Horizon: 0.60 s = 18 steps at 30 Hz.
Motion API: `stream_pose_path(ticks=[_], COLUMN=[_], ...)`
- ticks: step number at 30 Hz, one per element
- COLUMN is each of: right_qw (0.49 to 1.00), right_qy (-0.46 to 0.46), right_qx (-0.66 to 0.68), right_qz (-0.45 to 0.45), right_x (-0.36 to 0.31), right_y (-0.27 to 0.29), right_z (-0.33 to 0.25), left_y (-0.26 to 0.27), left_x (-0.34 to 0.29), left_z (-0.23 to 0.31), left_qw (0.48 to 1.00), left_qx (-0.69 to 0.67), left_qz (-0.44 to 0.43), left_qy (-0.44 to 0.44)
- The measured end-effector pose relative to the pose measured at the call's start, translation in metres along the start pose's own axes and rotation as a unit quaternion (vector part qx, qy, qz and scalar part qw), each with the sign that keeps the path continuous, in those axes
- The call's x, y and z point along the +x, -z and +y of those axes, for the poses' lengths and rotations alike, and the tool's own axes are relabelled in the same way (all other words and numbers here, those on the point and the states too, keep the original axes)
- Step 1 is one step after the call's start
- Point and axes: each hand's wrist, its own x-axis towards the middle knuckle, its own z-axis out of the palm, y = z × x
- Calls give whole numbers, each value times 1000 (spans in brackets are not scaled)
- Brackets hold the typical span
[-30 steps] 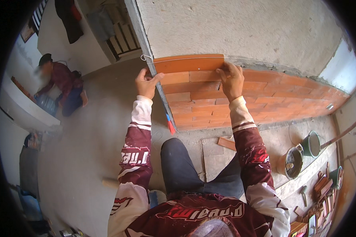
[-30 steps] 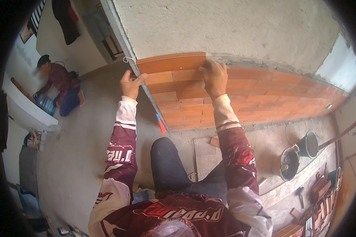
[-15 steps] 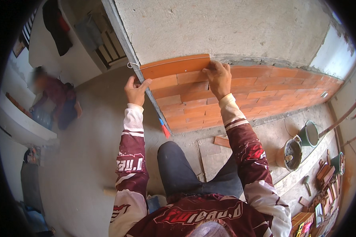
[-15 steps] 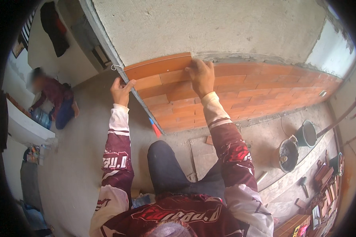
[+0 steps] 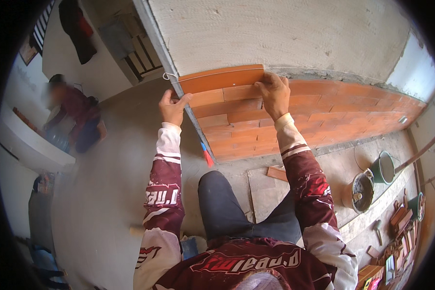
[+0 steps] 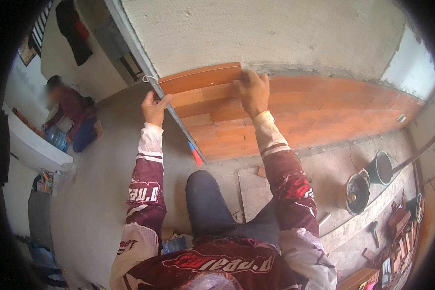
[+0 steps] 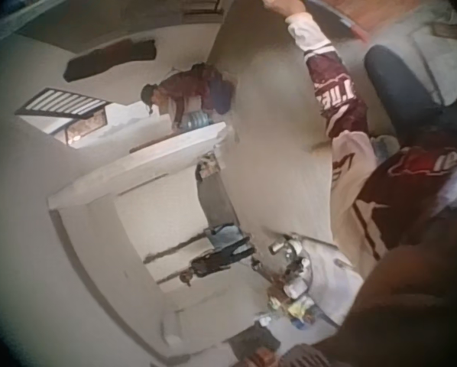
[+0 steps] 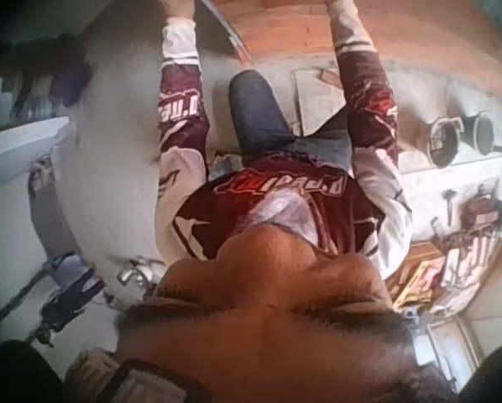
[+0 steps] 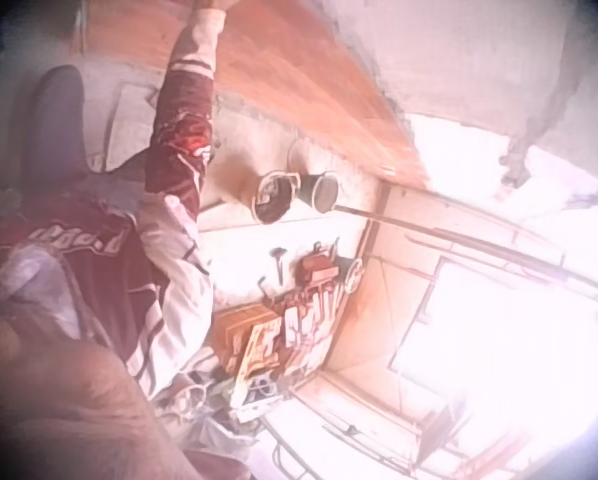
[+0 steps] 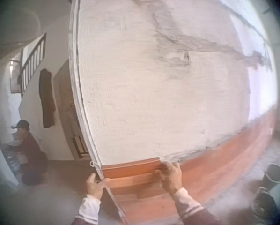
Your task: The person collects terracotta tiles from a bucket and places them against a wall. They apply mortar to the back of the tiles using a trowel and press them into place, tapping them with a hammer to ensure they are level.
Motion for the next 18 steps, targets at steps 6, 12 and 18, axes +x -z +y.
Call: stream_pose_path(ticks=[6, 12, 18], right_qw=[1000, 1000, 1000], right_qy=[-21, 8, 0], right_qx=[-4, 1, 18], right_qz=[-20, -6, 2], right_x=[0, 0, -2], right_y=[2, 0, -2], right_z=[-13, -4, -5], left_y=[7, 4, 8], left_x=[2, 1, 2], left_z=[-3, 1, -4], left_qw=[999, 1000, 1000], left_qx=[40, 15, 10], left_qz=[3, 8, -7], left_qy=[-3, 4, 9])
